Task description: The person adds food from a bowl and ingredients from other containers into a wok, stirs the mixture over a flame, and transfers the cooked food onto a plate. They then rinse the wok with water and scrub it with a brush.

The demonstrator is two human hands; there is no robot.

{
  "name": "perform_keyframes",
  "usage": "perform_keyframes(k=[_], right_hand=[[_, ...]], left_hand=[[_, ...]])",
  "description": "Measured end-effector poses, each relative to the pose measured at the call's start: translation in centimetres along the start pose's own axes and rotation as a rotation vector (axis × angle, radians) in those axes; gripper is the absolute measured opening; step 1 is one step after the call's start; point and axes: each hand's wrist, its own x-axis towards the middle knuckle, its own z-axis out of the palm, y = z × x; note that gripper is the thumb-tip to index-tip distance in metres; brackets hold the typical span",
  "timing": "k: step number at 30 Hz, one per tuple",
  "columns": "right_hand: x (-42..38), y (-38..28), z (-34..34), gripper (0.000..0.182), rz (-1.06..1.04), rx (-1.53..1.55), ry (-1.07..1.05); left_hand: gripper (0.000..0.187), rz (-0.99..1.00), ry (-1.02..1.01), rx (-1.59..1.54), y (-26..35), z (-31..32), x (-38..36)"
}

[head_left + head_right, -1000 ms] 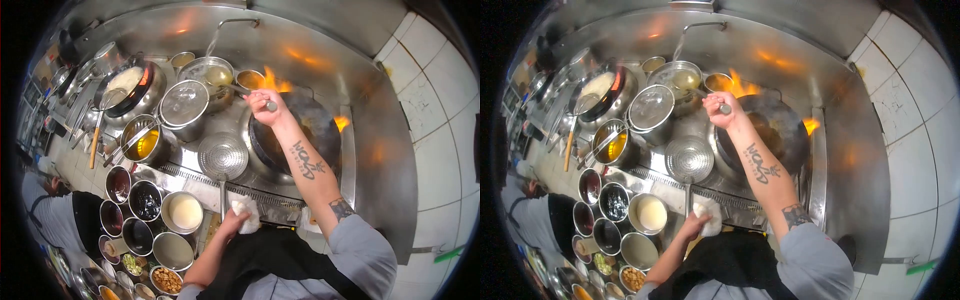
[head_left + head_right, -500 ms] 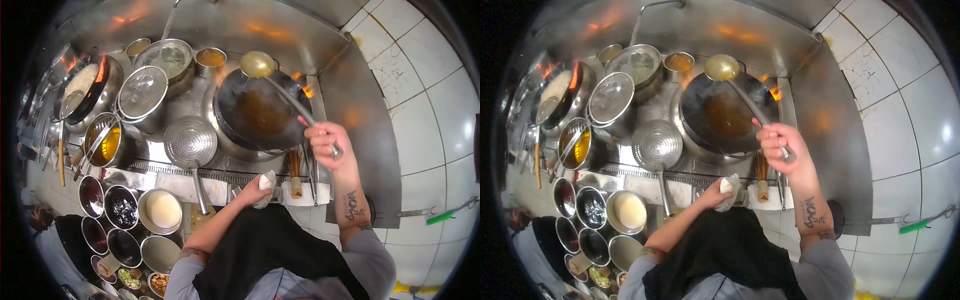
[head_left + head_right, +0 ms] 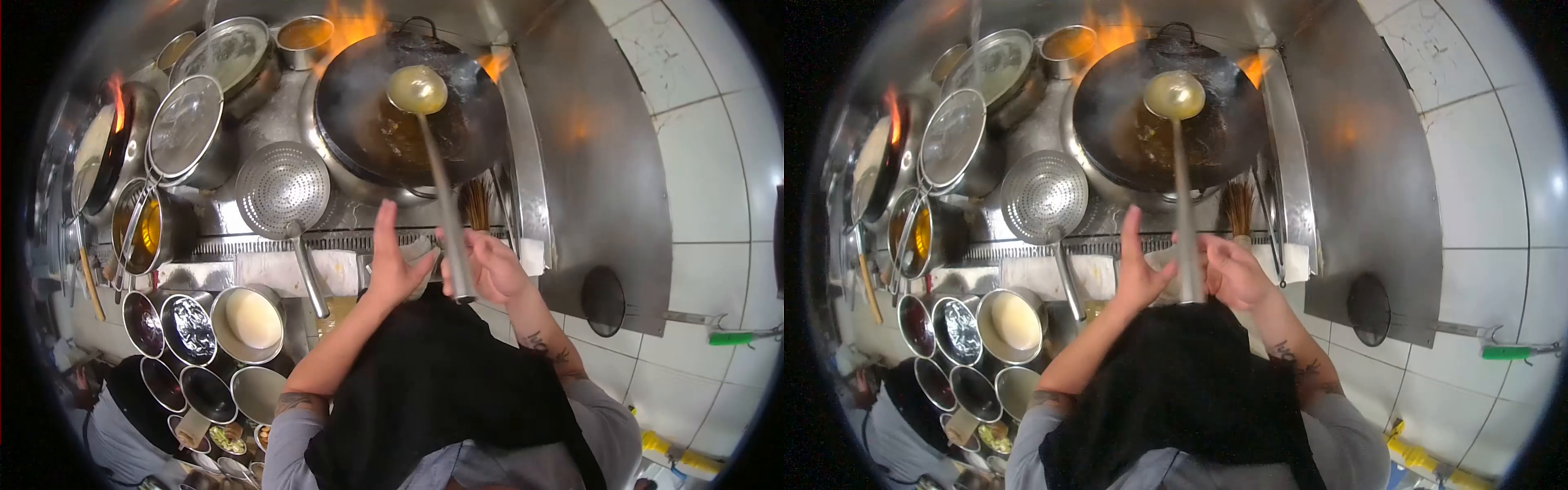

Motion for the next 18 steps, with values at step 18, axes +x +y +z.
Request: perform_keyframes(k=[18], right_hand=[[-2.2,-6.1,-12.8,0.072,-0.412,-0.195,0.349]], left_hand=[[0.02,0.109,0.317,-0.425,8.1,-6.1,13.2]])
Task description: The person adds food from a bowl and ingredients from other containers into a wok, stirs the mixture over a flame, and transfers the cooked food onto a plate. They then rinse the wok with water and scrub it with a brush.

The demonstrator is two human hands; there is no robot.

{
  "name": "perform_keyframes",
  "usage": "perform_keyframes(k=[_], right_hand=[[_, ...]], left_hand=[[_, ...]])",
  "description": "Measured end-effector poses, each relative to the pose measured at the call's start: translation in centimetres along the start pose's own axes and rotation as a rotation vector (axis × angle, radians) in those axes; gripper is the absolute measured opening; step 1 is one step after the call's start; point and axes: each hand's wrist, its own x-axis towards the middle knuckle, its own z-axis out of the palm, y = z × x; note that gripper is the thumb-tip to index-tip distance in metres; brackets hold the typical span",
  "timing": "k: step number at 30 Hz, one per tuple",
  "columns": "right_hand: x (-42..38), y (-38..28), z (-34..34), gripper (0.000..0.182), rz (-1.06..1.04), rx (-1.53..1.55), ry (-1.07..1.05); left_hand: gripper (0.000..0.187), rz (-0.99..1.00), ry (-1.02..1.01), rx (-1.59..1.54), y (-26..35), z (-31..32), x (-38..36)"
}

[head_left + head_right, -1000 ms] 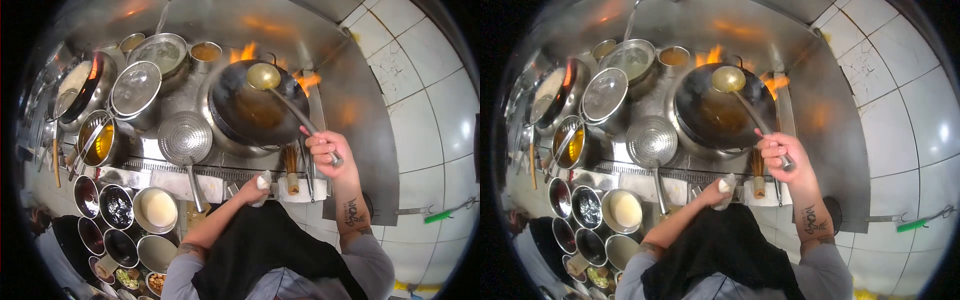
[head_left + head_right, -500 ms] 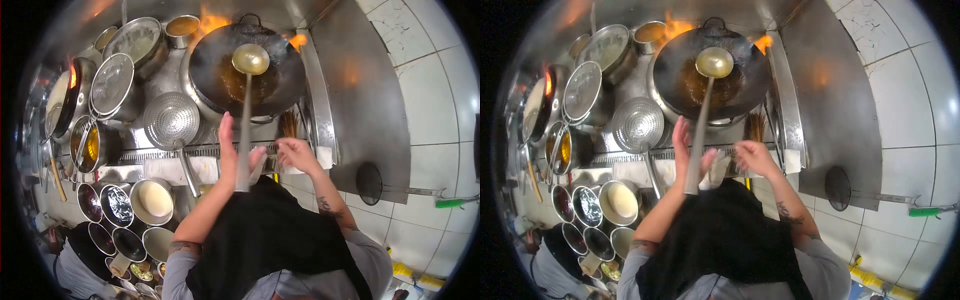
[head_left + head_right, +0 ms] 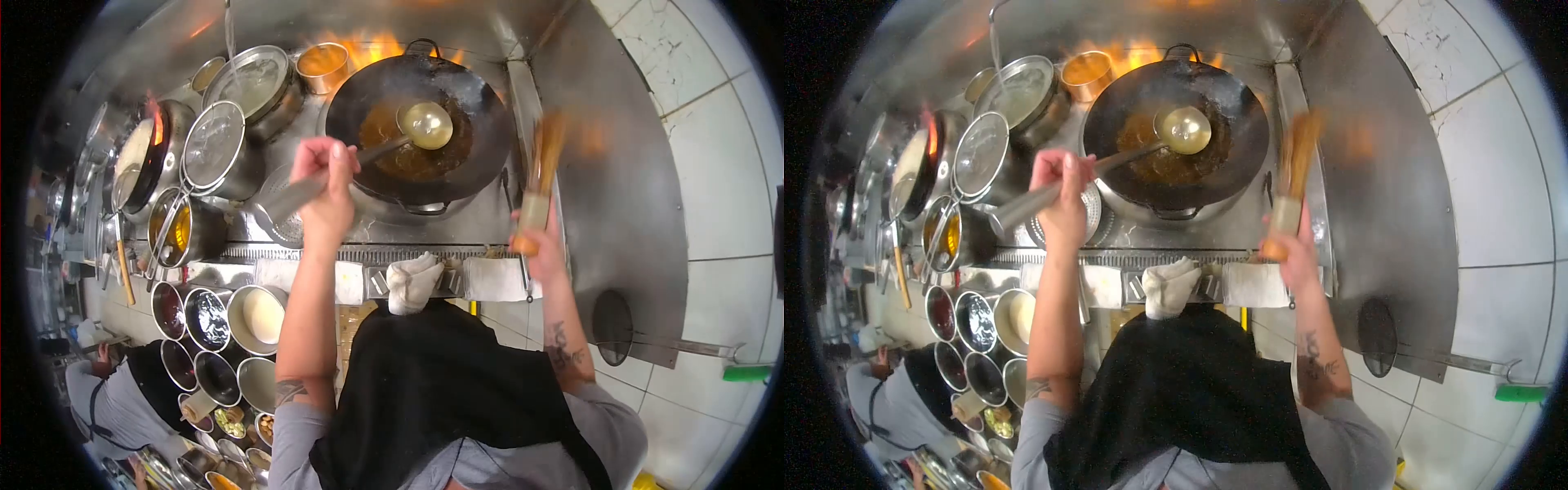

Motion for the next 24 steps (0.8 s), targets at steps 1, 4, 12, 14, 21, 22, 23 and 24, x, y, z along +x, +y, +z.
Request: perform_keyframes(k=[1,4,12,14,21,22,23,24], right_hand=[[1.9,-2.4,1.2,0.078,-0.041,-0.179,-0.004],[12.3,-3.3,2.8,0.077,-0.296,-0.629,-0.187],[22.9,0.1,9.8,0.042,0.036,-1.341,-0.3],[19.5,-2.3,10.6,0.041,0.183,-1.246,-0.358],[20.9,-2.4,8.9,0.037,-0.061,-1.764,-0.415],[19.1,-2.8,9.7,0.037,-0.071,-1.753,-0.399],[17.6,-4.2,9.4,0.032,0.009,-1.582,-0.534],[18.8,-5.1,8.9,0.032,0.008,-1.719,-0.554]], left_hand=[[0.021,0.008,-0.02,0.053,0.5,0.3,0.9],[0.017,-0.066,0.007,0.069,1.8,1.0,3.0],[0.013,-0.196,0.091,0.007,3.3,-1.0,6.5],[0.011,-0.189,0.045,0.016,3.7,-1.1,6.3],[0.013,-0.161,-0.09,0.28,6.2,2.5,5.3],[0.012,-0.145,-0.133,0.319,6.7,3.2,5.4],[0.012,-0.122,-0.172,0.354,7.3,4.1,5.3],[0.012,-0.106,-0.204,0.391,7.9,4.6,5.3]])
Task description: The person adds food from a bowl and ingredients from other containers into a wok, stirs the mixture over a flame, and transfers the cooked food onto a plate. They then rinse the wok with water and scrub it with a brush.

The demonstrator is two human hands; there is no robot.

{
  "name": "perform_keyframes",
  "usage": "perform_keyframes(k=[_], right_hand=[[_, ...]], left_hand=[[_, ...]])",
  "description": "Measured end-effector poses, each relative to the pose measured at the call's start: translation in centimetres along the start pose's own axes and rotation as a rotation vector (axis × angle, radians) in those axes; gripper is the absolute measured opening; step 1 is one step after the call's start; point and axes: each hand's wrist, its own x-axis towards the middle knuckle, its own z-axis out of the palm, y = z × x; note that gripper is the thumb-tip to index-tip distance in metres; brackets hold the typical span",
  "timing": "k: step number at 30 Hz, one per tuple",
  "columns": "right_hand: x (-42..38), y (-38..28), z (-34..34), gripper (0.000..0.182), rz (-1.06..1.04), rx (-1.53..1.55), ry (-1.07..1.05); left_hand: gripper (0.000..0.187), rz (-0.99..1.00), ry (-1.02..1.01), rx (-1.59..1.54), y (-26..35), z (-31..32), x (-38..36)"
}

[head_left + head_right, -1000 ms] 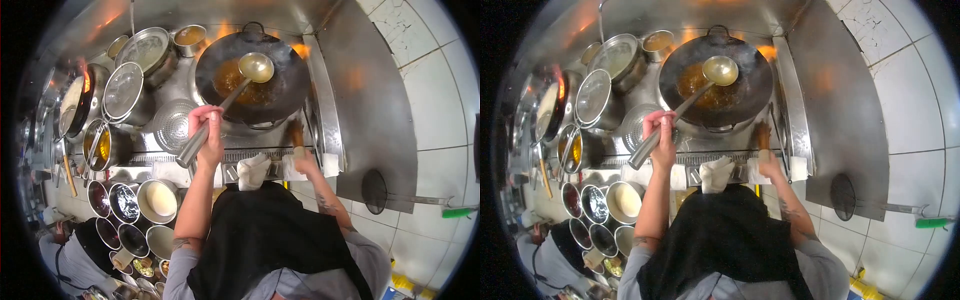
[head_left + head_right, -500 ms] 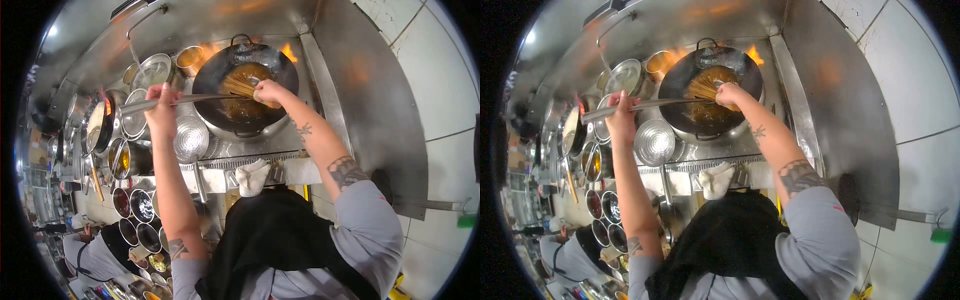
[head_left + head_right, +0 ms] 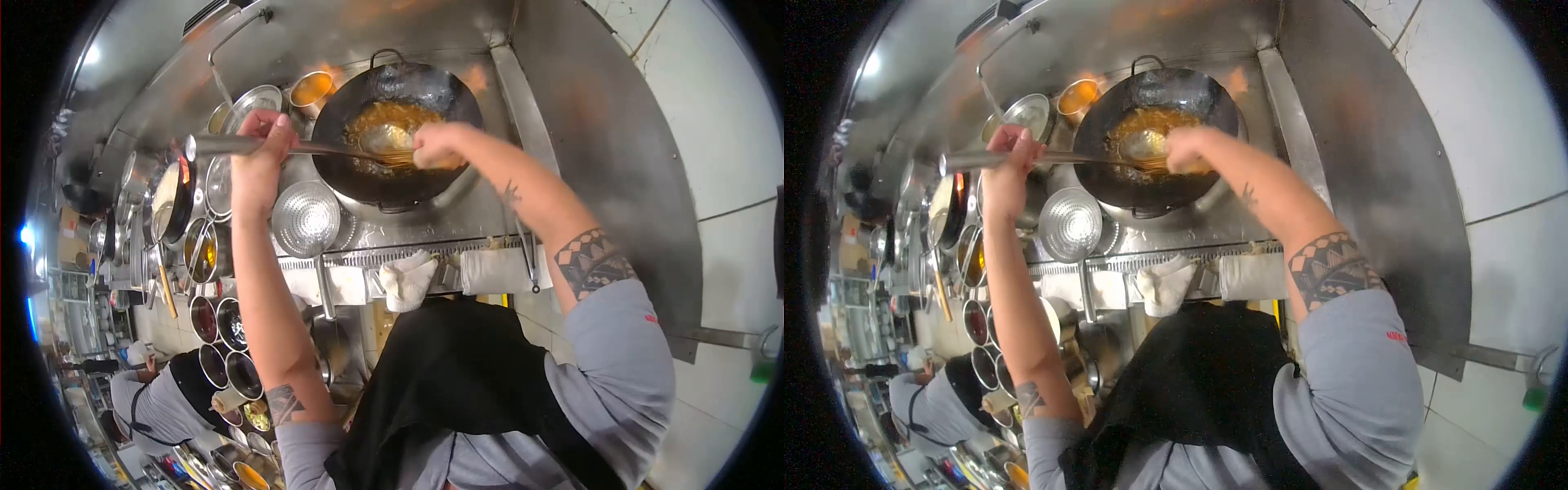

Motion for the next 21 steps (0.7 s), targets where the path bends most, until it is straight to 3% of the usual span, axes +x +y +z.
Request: perform_keyframes(k=[2,6,7,8,10,14,16,17,18,20,21], right_hand=[[1.7,2.0,-1.6,0.031,0.032,-0.246,-0.073],[1.4,-0.8,-0.1,0.031,0.189,-0.111,0.388],[1.2,-0.8,0.5,0.029,0.049,-0.095,0.388],[0.9,-1.0,1.8,0.029,0.057,0.095,0.34],[0.5,-1.3,3.8,0.029,0.091,0.108,0.314],[1.6,-3.6,5.6,0.031,0.362,0.271,0.357],[0.6,-5.4,4.3,0.032,0.305,0.201,0.222],[2.5,-3.9,5.4,0.035,0.266,0.239,0.327],[2.7,-2.6,4.1,0.039,0.211,0.262,0.23],[-1.3,-2.6,0.3,0.042,0.387,0.534,0.042],[-0.1,-1.2,1.3,0.04,0.383,0.514,0.088]], left_hand=[[0.011,-0.018,-0.103,0.034,0.9,-1.0,0.4],[0.011,-0.036,-0.156,-0.051,-0.8,-1.2,0.9],[0.011,-0.024,-0.137,-0.053,-1.2,-1.3,0.5],[0.011,-0.02,-0.115,-0.054,-1.6,-1.6,-0.1],[0.01,0.013,-0.135,-0.033,-2.7,-2.5,-0.9],[0.008,-0.071,-0.172,-0.059,-4.1,-1.5,-2.9],[0.017,-0.135,-0.114,-0.257,-5.3,-0.4,-4.3],[0.019,-0.09,-0.11,-0.221,-5.5,-0.5,-5.7],[0.021,-0.044,-0.108,-0.176,-5.6,-1.0,-7.2],[0.03,-0.203,-0.306,-0.096,-10.2,-4.4,-9.6],[0.029,-0.369,-0.213,-0.401,-10.2,-3.5,-11.4]])
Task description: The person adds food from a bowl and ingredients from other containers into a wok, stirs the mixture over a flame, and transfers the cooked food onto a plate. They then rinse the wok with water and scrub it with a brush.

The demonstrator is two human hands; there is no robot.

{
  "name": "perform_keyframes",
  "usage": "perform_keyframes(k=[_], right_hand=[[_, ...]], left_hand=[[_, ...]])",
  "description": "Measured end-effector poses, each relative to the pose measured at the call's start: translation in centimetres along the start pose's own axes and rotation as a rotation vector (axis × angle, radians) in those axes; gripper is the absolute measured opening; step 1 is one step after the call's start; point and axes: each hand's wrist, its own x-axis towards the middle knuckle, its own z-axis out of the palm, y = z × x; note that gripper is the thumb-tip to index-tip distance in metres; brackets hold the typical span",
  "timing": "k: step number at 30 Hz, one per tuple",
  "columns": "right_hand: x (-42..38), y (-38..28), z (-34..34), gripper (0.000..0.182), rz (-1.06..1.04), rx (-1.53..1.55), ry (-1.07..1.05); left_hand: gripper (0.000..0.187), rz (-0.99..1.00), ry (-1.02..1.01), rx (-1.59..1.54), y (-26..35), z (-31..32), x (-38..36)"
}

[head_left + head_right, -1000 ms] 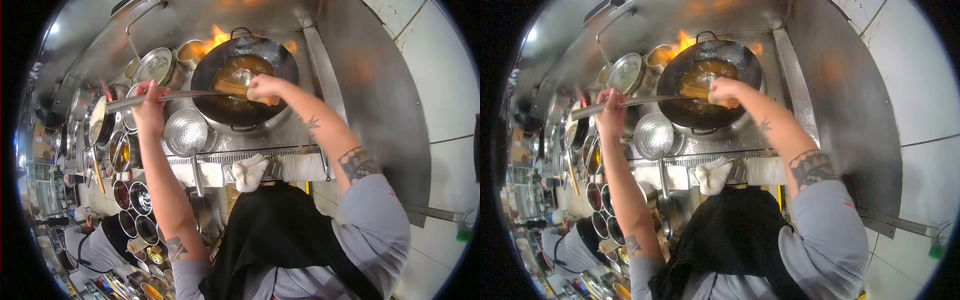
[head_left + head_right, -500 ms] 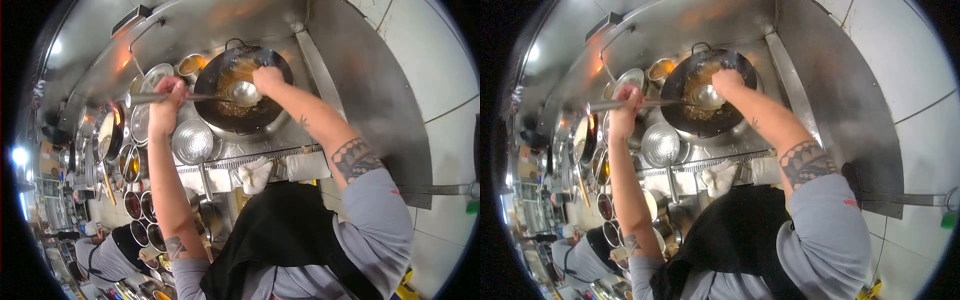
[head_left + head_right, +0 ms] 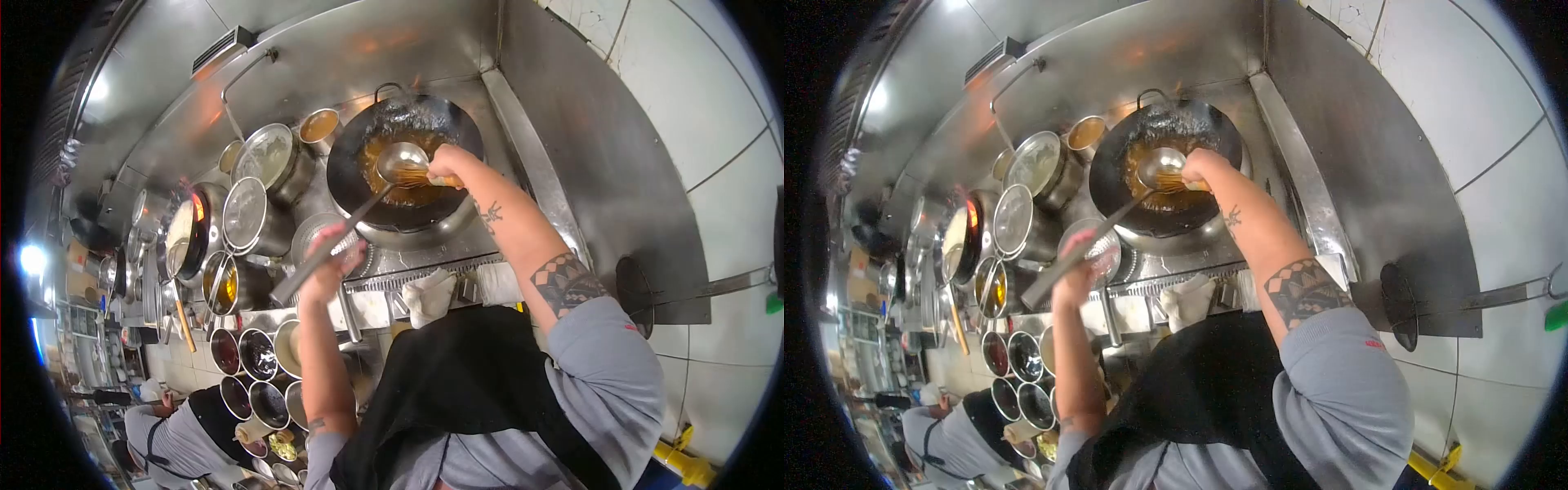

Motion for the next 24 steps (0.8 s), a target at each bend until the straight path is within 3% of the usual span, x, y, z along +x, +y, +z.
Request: perform_keyframes(k=[1,3,4,5,7,9,10,11,13,14,15,17,21,24], right_hand=[[0.5,0.2,1.0,0.039,-0.014,0.015,0.1],[0.4,0.4,3.8,0.037,-0.035,0.044,0.296],[0.2,-0.1,5.1,0.036,0.013,0.066,0.27],[0.2,-0.4,6.0,0.04,0.01,0.02,0.245],[-0.9,-0.6,4.4,0.043,-0.084,0.026,0.114],[-2.6,0.0,0.2,0.047,-0.07,0.033,-0.072],[-0.7,0.7,-1.3,0.049,-0.14,-0.223,-0.058],[2.0,1.8,-2.5,0.049,-0.135,-0.469,-0.008],[1.2,1.4,-4.9,0.037,0.053,-0.614,0.068],[-1.0,0.2,-6.0,0.033,0.092,-0.728,0.09],[-2.4,-0.7,-6.1,0.029,0.134,-0.843,0.107],[-2.1,-0.4,-4.6,0.026,0.075,-0.735,0.286],[-1.3,2.6,-1.8,0.024,-0.192,-0.461,0.497],[-0.9,4.3,-1.9,0.026,-0.154,-0.511,0.412]], left_hand=[[0.028,-0.116,0.062,-0.336,-1.1,1.2,-1.1],[0.026,-0.288,-0.051,-0.595,-7.6,-1.5,0.7],[0.025,-0.376,-0.111,-0.722,-7.7,-0.9,1.3],[0.02,-0.52,-0.022,-0.76,-7.9,-0.3,1.5],[0.018,-0.629,-0.384,-0.984,-8.3,-1.3,2.0],[0.024,-0.568,-0.225,-0.079,-5.3,-0.5,1.4],[0.028,-0.507,-0.133,0.366,-3.9,0.0,1.0],[0.036,-0.268,-0.161,0.669,-4.4,-0.8,0.5],[0.053,0.244,-0.209,1.259,-5.7,-3.2,-0.4],[0.065,0.072,-0.194,1.372,-4.9,-2.7,-0.8],[0.064,0.033,-0.17,1.451,-4.1,-2.2,-1.0],[0.063,-0.049,-0.126,1.605,-3.2,-1.5,-1.0],[0.064,-0.011,-0.109,1.558,-3.9,-2.1,-0.6],[0.059,0.12,-0.04,1.565,-5.0,-3.6,-0.8]])
